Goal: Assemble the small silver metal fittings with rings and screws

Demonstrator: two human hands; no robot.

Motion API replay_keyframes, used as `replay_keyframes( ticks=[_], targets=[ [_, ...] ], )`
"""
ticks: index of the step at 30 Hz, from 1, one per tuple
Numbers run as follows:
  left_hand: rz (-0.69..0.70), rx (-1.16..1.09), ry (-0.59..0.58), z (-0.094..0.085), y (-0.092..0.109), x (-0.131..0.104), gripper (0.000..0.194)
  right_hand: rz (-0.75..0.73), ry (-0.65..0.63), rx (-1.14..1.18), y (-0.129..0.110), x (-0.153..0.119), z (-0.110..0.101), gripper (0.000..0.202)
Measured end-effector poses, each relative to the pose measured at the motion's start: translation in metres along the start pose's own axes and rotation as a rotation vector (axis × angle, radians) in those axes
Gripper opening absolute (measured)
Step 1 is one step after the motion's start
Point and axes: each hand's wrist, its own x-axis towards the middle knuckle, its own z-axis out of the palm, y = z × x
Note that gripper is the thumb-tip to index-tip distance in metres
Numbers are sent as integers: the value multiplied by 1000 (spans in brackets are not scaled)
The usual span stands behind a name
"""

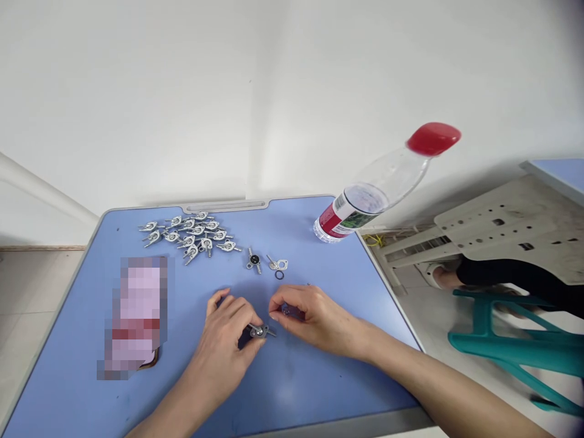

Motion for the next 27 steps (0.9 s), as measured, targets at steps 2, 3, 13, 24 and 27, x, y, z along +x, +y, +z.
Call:
replay_keyframes(
  ticks=[2,3,13,24,27],
  targets=[
    [38,33,12,0,2,-1,11,10,3,9,0,-1,-1,8],
    [55,46,20,0,4,-1,11,13,5,13,0,-2,-2,8],
    [127,93,57,2,8,-1,13,-28,-50,20,4,-7,0,10],
    [118,117,50,2,7,-2,12,-44,-79,36,7,-6,8,10],
    [111,117,49,3,4,-2,11,-37,-79,32,6,-5,9,10]
  ],
)
